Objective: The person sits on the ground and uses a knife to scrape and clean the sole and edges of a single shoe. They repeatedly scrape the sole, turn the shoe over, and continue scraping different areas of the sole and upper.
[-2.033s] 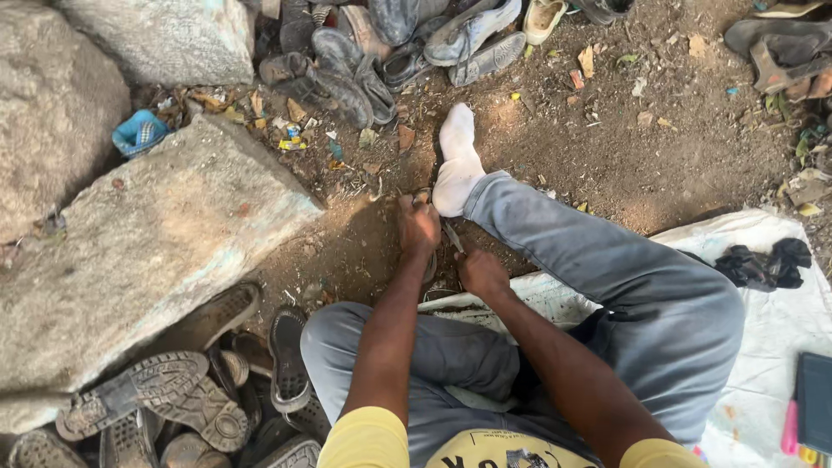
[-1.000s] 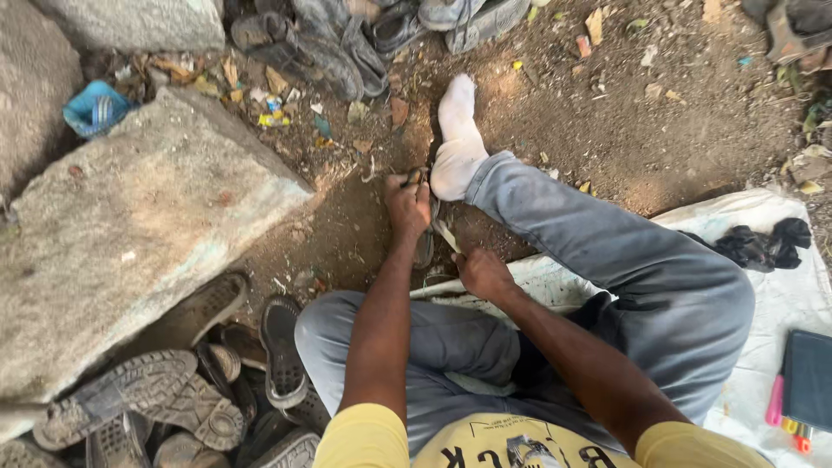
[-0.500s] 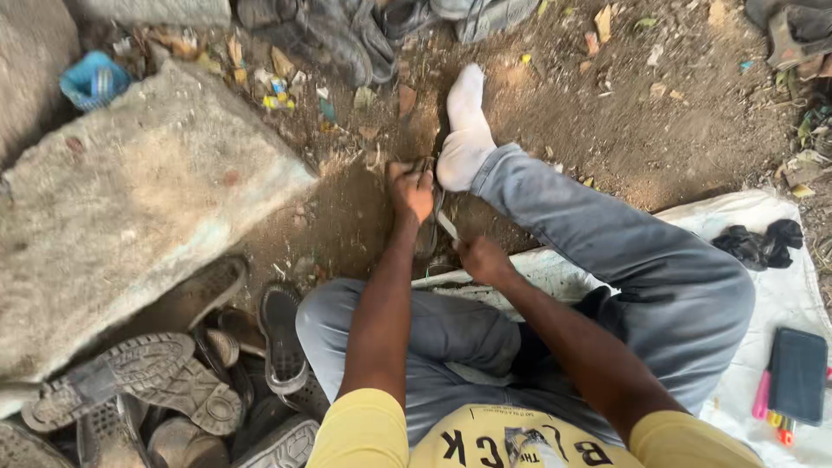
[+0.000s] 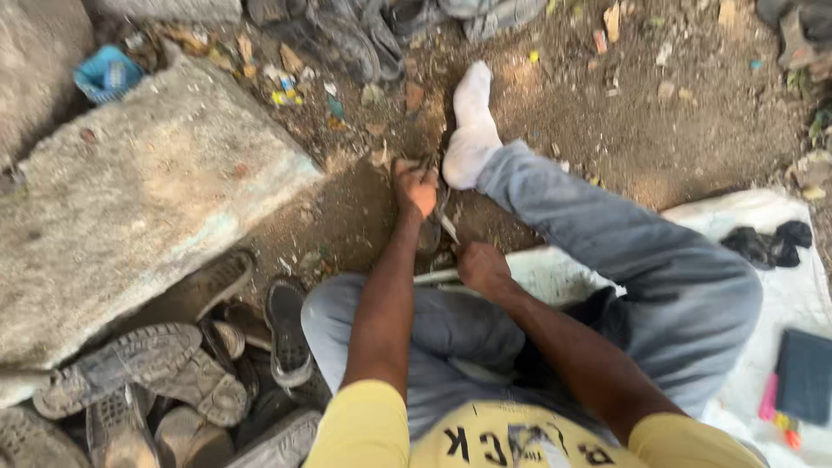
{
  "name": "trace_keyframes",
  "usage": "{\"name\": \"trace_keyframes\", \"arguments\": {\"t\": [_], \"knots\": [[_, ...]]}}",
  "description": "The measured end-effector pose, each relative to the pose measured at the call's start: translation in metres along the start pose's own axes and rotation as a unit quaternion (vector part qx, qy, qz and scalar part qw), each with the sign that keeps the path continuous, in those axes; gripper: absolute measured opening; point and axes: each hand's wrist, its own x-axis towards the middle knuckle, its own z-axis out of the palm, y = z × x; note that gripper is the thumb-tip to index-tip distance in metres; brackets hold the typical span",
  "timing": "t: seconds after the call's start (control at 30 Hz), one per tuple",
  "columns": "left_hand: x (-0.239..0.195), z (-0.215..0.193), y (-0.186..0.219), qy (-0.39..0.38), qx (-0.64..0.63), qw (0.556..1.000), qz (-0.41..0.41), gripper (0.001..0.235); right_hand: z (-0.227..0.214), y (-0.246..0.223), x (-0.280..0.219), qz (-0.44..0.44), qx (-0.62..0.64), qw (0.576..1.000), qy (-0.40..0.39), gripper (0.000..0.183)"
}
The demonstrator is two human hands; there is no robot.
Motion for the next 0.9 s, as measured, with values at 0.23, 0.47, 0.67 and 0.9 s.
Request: {"name": "trace_keyframes", "arguments": {"t": [0.23, 0.47, 0.67, 0.9], "knots": [[0.0, -0.012, 0.018, -0.041, 0.088, 0.995, 0.01, 0.038, -0.025, -0.017, -0.023, 0.065, -0.009, 0.995, -0.073, 0.033], [-0.038, -0.061, 0.135, -0.011, 0.28, 0.957, 0.082, 0.075, -0.049, -0.042, -0.011, 0.015, 0.065, 0.998, -0.005, 0.035], [-0.061, -0.062, 0.15, -0.237, 0.385, 0.876, -0.169, 0.058, -0.08, -0.06, -0.021, 0.052, 0.018, 0.996, -0.076, 0.042], [-0.063, -0.033, 0.096, -0.172, 0.364, 0.899, -0.175, 0.059, -0.084, -0.054, -0.014, 0.081, 0.023, 0.994, -0.073, 0.038]]}}
